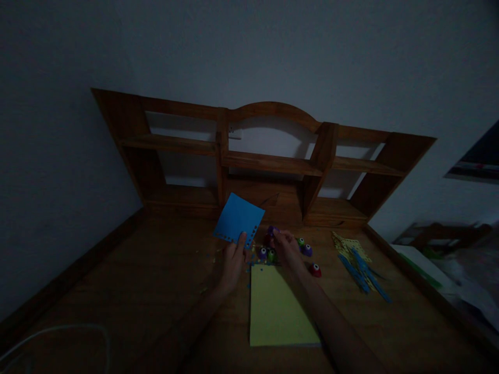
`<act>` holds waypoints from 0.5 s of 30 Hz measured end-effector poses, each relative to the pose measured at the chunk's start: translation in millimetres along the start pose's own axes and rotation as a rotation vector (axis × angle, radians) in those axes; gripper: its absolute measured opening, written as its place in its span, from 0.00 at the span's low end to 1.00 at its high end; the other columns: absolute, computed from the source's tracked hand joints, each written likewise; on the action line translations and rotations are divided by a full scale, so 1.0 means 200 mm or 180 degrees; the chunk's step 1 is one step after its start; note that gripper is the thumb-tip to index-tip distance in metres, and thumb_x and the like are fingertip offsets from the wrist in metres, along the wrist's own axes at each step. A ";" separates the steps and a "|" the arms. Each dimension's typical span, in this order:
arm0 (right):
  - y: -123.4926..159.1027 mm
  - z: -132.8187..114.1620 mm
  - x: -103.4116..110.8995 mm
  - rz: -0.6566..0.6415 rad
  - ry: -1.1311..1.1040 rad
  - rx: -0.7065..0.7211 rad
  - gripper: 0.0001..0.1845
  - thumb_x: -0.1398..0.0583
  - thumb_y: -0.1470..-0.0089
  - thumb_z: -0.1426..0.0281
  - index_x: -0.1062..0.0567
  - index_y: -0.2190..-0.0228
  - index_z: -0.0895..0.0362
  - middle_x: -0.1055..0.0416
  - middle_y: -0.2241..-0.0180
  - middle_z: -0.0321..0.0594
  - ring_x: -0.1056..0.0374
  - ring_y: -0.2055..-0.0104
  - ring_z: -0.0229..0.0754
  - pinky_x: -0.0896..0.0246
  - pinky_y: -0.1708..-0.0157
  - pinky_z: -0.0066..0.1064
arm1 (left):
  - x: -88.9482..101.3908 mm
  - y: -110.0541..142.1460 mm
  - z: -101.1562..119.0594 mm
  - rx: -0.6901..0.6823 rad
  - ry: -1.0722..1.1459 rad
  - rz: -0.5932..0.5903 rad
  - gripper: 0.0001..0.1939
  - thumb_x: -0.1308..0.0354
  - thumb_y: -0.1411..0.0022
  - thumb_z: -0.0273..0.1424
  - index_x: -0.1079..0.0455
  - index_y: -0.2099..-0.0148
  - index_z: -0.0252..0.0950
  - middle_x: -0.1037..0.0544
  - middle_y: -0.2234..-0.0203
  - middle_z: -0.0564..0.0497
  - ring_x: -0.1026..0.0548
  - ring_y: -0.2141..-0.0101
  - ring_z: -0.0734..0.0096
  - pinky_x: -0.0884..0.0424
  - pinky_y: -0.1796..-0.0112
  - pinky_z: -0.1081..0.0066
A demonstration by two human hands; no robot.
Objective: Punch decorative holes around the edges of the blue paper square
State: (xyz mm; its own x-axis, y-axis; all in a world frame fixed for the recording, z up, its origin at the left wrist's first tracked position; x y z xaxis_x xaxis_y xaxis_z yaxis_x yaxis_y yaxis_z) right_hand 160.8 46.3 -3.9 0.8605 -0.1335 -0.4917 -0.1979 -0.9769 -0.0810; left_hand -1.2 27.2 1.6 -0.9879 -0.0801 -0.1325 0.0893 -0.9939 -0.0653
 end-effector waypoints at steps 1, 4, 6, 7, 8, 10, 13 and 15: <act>0.00 0.00 0.01 -0.0042 -0.0083 -0.0046 0.16 0.32 0.58 0.63 0.31 0.71 0.56 0.30 0.75 0.32 0.35 0.75 0.34 0.40 0.73 0.26 | 0.00 -0.01 -0.01 0.0018 0.0018 -0.0065 0.26 0.46 0.44 0.52 0.42 0.79 0.36 0.39 0.88 0.58 0.39 0.85 0.78 0.44 0.80 0.75; 0.02 -0.02 0.01 -0.0308 0.0016 -0.0204 0.20 0.32 0.57 0.66 0.27 0.59 0.53 0.27 0.66 0.34 0.34 0.72 0.34 0.37 0.70 0.25 | -0.02 -0.01 -0.01 0.0078 0.0152 -0.0366 0.22 0.39 0.48 0.48 0.39 0.76 0.35 0.37 0.86 0.58 0.39 0.84 0.79 0.43 0.80 0.75; 0.04 -0.04 0.01 -0.0484 0.0161 -0.0352 0.24 0.33 0.55 0.66 0.28 0.53 0.51 0.27 0.61 0.35 0.32 0.68 0.34 0.36 0.68 0.26 | -0.02 0.00 0.00 0.0074 0.0190 -0.0435 0.20 0.37 0.50 0.46 0.38 0.75 0.35 0.35 0.84 0.57 0.38 0.83 0.78 0.42 0.79 0.75; 0.05 -0.04 0.01 -0.0550 0.0203 -0.0416 0.25 0.33 0.54 0.66 0.28 0.52 0.51 0.27 0.60 0.36 0.31 0.66 0.35 0.35 0.67 0.26 | -0.02 0.00 0.01 0.0044 0.0175 -0.0408 0.19 0.37 0.50 0.45 0.37 0.74 0.34 0.34 0.83 0.57 0.38 0.82 0.78 0.42 0.79 0.76; 0.05 -0.05 0.01 -0.0608 0.0217 -0.0474 0.25 0.34 0.54 0.67 0.28 0.52 0.52 0.27 0.59 0.37 0.31 0.65 0.36 0.34 0.65 0.26 | -0.02 0.01 0.02 0.0007 0.0153 -0.0372 0.19 0.36 0.50 0.44 0.36 0.73 0.34 0.34 0.82 0.56 0.37 0.81 0.78 0.41 0.79 0.76; 0.06 -0.06 0.00 -0.0691 0.0155 -0.0571 0.26 0.33 0.54 0.68 0.27 0.52 0.52 0.27 0.58 0.38 0.30 0.63 0.37 0.33 0.62 0.28 | -0.02 0.01 0.03 -0.0047 0.0104 -0.0331 0.18 0.37 0.48 0.43 0.33 0.69 0.33 0.33 0.81 0.56 0.37 0.80 0.77 0.41 0.78 0.75; 0.06 -0.06 -0.01 -0.0762 -0.0187 -0.0664 0.23 0.34 0.54 0.68 0.26 0.54 0.54 0.27 0.56 0.38 0.29 0.60 0.37 0.34 0.55 0.29 | -0.01 0.01 0.02 -0.0015 0.0044 -0.0243 0.19 0.40 0.46 0.45 0.31 0.67 0.32 0.33 0.82 0.55 0.37 0.81 0.76 0.41 0.78 0.75; 0.05 -0.05 -0.01 -0.0789 -0.0405 -0.0638 0.20 0.34 0.53 0.68 0.25 0.56 0.56 0.28 0.53 0.40 0.30 0.54 0.39 0.36 0.50 0.30 | -0.01 0.00 0.01 -0.0054 -0.0001 -0.0110 0.20 0.40 0.46 0.46 0.31 0.68 0.32 0.33 0.82 0.55 0.37 0.81 0.76 0.41 0.79 0.74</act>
State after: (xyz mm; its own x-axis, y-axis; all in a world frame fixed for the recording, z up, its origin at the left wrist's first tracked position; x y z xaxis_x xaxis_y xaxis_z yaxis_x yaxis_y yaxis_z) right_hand 162.7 34.9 5.4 0.8028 0.1217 -0.5837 0.1172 -0.9921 -0.0457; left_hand 0.1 26.8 4.2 -0.9905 -0.0457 -0.1296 0.0572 -0.9946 -0.0866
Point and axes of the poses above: each hand's wrist, its own y-axis away from the middle knuckle, its own x-axis out of the back of the hand, z = x × y, the point moved 1 cm from there along -y, towards the middle knuckle
